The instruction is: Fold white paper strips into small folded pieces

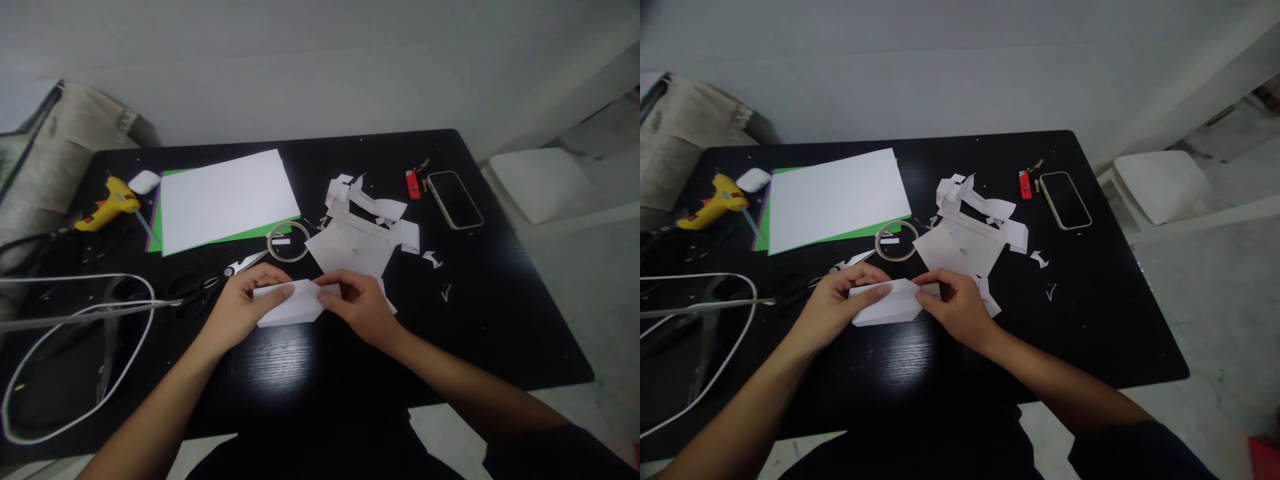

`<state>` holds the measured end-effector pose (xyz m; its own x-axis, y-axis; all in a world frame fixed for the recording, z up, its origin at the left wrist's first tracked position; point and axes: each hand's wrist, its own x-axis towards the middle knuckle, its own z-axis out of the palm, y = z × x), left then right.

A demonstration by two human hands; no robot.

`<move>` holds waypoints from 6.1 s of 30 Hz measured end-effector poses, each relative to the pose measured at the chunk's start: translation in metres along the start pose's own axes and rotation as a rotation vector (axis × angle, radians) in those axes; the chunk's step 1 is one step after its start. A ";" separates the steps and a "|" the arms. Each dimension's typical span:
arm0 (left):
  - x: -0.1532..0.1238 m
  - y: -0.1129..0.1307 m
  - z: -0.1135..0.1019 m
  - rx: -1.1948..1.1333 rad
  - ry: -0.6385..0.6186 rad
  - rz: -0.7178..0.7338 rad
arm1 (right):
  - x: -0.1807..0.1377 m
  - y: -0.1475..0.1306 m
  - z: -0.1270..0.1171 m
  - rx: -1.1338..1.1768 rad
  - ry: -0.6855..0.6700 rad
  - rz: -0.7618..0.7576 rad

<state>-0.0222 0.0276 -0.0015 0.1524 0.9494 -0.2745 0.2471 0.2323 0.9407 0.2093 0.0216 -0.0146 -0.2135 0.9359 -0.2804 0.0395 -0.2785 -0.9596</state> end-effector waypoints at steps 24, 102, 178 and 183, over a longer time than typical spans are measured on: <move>-0.007 -0.006 0.018 0.015 -0.079 0.101 | 0.003 0.001 -0.002 0.256 0.043 0.060; -0.015 0.001 0.032 -0.072 0.012 0.129 | -0.006 0.007 0.005 0.063 0.049 -0.082; -0.008 -0.002 0.002 0.073 0.233 0.238 | 0.007 -0.010 -0.014 0.174 -0.148 0.226; -0.002 -0.003 0.004 -0.131 0.275 0.169 | 0.005 -0.006 -0.013 0.378 -0.074 0.144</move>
<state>-0.0200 0.0241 -0.0049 -0.0876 0.9940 -0.0658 0.1126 0.0755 0.9908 0.2205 0.0305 -0.0109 -0.3025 0.8673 -0.3953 -0.2847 -0.4780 -0.8309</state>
